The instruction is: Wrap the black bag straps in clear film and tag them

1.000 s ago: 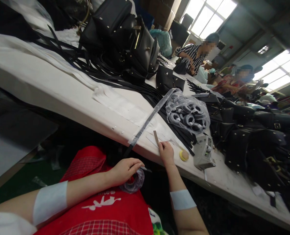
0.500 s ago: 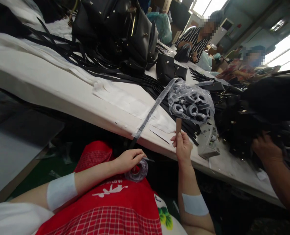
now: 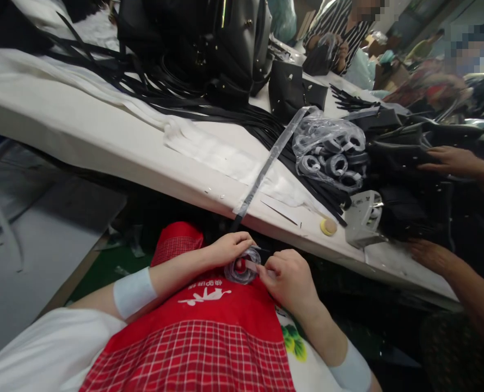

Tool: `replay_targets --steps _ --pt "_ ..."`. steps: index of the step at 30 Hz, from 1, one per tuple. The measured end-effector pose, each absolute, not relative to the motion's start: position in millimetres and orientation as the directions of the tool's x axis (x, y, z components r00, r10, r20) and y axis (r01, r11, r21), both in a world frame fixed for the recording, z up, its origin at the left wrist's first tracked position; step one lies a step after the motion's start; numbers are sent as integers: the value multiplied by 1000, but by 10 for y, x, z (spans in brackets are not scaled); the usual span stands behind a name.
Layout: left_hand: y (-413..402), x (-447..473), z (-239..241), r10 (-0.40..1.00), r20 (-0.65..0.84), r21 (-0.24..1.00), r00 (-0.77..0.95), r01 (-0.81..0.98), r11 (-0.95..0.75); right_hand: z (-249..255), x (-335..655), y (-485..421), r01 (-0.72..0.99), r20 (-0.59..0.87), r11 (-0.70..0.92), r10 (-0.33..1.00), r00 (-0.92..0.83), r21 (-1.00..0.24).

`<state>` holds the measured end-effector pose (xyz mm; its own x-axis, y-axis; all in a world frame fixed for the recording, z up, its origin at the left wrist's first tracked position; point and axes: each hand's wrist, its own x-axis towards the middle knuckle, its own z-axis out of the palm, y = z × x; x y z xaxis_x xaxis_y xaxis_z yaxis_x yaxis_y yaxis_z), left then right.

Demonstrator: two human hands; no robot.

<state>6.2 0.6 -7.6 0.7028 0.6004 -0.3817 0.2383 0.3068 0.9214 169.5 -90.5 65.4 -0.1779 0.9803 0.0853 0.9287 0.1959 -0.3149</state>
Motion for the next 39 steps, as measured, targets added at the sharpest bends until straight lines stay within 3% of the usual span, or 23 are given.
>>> replay_targets --steps 3,6,12,16,20,23,26,29,31,34,37,39 --pt "-1 67 -71 638 -303 951 708 269 152 454 1505 -826 940 92 285 958 -272 -190" --pt "22 46 -93 715 -218 945 665 326 -15 314 1458 -741 932 35 311 950 -310 -185" --pt "65 -50 -103 728 -237 936 643 351 -5 549 1737 -772 860 -86 128 977 -195 -493" --pt "33 -25 -16 690 -177 952 702 301 -63 581 1796 -743 759 -72 -22 997 -33 -650" --pt "-45 33 72 675 -97 945 732 280 -169 357 1777 -618 564 -15 -36 999 42 -825" --pt "-110 38 105 700 -71 928 710 304 -215 180 1820 -566 369 -118 -133 991 62 -920" --pt "-162 4 139 708 -42 922 705 301 -245 56 1862 -580 169 -342 -353 935 93 -920" --pt "-195 -37 201 680 -21 925 733 272 -265 -7 1830 -633 50 -478 -476 875 -74 -878" --pt "-203 -50 241 670 -2 926 742 254 -280 -19 1776 -663 -5 -461 -466 877 -134 -885" --pt "-190 -38 245 718 -9 914 696 297 -278 -5 1717 -670 -40 -401 -403 915 -34 -915" --pt "-163 -1 167 745 -99 915 660 355 -193 23 1734 -648 20 -345 -347 936 62 -938" --pt "-154 27 113 746 -156 923 648 364 -123 48 1786 -633 42 -336 -338 941 38 -940"
